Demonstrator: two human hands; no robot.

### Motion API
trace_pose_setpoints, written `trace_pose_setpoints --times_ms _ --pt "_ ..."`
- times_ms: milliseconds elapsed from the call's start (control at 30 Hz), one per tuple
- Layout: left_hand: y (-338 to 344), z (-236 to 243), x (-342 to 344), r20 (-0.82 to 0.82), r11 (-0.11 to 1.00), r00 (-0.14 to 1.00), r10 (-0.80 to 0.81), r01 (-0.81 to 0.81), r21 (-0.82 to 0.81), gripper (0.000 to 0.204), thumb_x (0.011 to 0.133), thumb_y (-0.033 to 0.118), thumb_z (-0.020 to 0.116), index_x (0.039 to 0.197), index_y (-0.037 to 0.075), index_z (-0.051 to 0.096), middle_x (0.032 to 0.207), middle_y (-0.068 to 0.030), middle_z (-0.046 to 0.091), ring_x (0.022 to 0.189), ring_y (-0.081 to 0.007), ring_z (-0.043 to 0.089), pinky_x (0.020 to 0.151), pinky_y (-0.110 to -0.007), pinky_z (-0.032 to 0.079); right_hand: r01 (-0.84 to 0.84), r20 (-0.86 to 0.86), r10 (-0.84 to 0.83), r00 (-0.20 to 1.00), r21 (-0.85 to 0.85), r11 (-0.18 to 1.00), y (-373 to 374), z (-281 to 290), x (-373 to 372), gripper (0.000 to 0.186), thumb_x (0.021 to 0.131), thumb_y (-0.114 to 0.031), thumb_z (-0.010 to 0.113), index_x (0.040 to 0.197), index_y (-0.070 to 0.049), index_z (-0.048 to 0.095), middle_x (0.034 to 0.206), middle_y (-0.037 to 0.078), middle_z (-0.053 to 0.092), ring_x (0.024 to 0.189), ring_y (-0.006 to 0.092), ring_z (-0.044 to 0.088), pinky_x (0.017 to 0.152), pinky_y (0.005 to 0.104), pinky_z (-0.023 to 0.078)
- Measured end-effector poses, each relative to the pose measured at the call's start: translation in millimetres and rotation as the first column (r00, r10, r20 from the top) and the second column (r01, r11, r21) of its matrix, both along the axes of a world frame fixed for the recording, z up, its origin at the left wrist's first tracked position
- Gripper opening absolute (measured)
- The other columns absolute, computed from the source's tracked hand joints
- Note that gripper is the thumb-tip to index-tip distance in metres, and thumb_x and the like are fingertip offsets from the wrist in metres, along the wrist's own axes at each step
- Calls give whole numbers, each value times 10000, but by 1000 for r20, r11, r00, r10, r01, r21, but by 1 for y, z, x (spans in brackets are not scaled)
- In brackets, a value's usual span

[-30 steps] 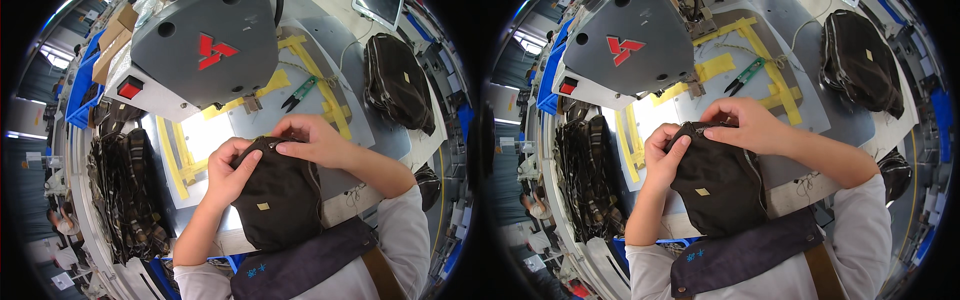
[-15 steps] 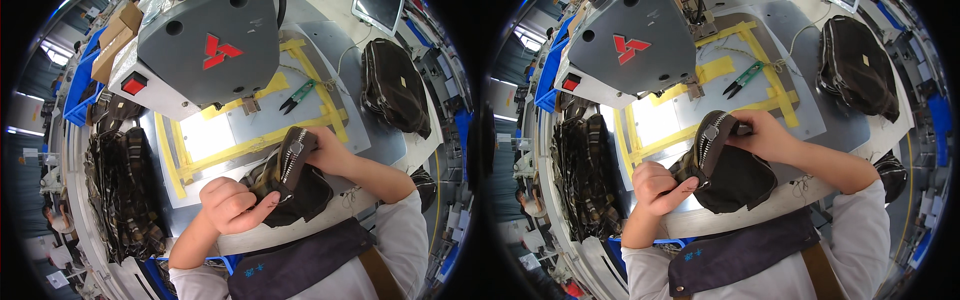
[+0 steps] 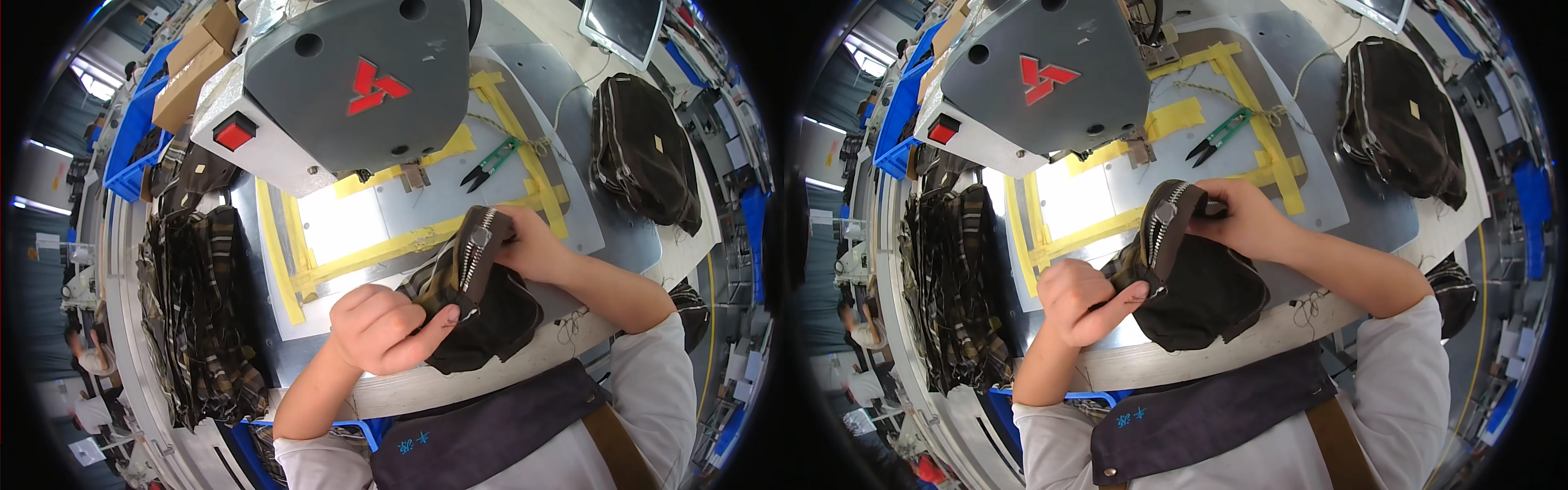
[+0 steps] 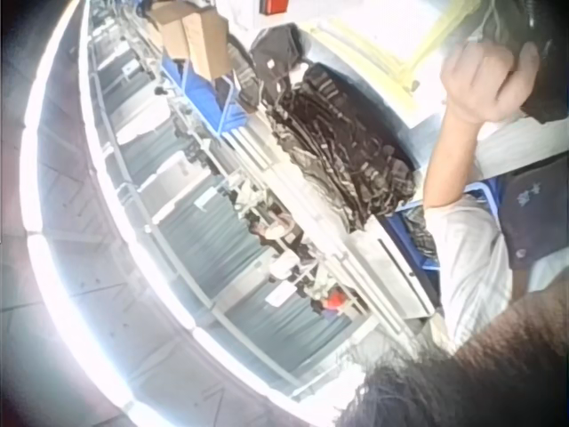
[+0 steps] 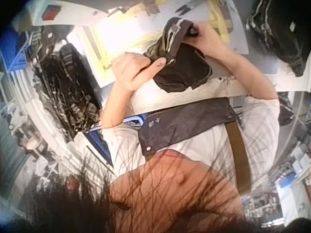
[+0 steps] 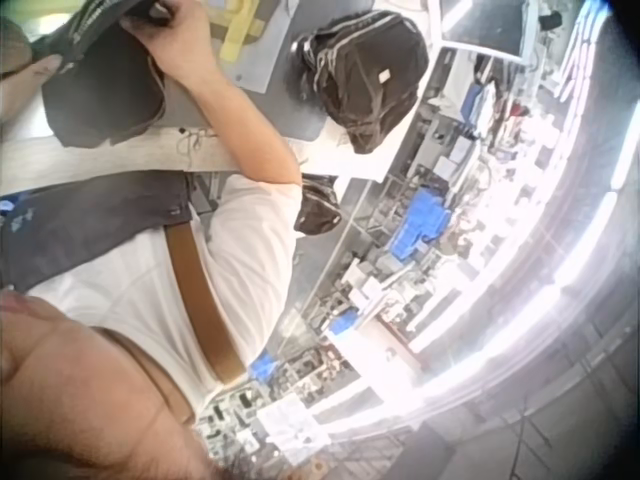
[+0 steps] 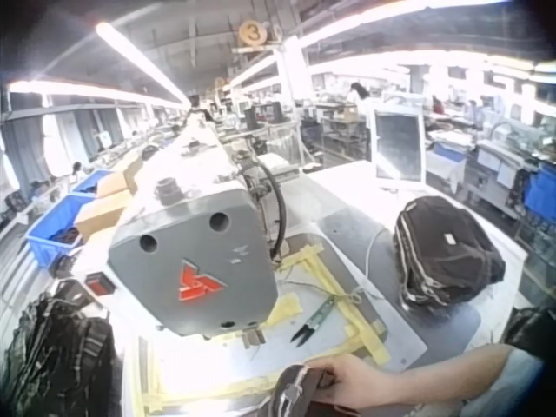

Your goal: The person operates a sewing machine to stitch the edges of small black fabric bags. They repeatedly align the zipper area under the needle, sew a short segment, and then use scissors to trim the thread before moving to the next bag.

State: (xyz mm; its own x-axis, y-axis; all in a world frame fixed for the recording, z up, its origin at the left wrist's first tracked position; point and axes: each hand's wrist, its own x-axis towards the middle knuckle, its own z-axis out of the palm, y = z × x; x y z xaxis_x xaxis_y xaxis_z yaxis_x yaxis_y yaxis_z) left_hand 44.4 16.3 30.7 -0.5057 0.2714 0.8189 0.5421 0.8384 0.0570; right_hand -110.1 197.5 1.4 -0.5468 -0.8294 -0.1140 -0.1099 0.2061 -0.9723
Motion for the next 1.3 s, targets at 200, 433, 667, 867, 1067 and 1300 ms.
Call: trace_pose_setpoints --times_ms 200,433,667,867,1067,1300 --pt "11 63 -5 224 995 974 30 -50 84 705 571 417 879 1135 69 635 1022 -105 621 808 -249 633 666 -308 524 -434 -284 516 809 305 848 -12 34 -15 330 797 -206 709 1055 -8 654 988 201 667 949 370 630 826 414 493" --pt "-8 5 -5 786 922 564 253 -386 -20 375 783 146 746 1144 88 661 937 -130 677 786 -302 668 689 -357 536 -449 -292 539 790 325 833 -25 35 -23 347 804 -286 699 975 10 640 857 172 659 815 328 634 719 388 488" --pt "-26 16 -4 913 879 355 201 -477 -8 352 805 206 743 1095 25 659 976 -165 686 907 -293 674 789 -334 521 -235 -291 292 911 216 948 -22 7 -44 303 792 -253 710 917 10 625 771 135 622 703 256 588 652 353 458" --pt "-20 5 -53 907 919 422 -8 -354 173 314 860 224 689 1107 34 650 982 -154 691 902 -278 667 815 -327 499 -287 -366 316 875 133 949 -36 15 -43 307 821 -223 723 1067 -46 670 1002 88 687 899 214 648 755 330 495" --pt "-42 -19 -51 770 664 568 -289 -461 589 232 920 187 639 1083 22 659 921 -73 682 841 -152 624 794 -281 482 -30 -914 107 390 103 994 8 -16 -101 259 790 -169 691 1035 -86 681 1112 61 635 979 254 603 837 379 485" --pt "-19 -20 -60 560 298 717 -416 -475 828 252 944 147 626 1135 -18 609 984 -51 659 897 -94 583 813 -233 471 118 -495 -57 867 93 989 3 2 -79 216 875 -231 676 991 -50 680 963 80 663 839 207 620 746 314 492"
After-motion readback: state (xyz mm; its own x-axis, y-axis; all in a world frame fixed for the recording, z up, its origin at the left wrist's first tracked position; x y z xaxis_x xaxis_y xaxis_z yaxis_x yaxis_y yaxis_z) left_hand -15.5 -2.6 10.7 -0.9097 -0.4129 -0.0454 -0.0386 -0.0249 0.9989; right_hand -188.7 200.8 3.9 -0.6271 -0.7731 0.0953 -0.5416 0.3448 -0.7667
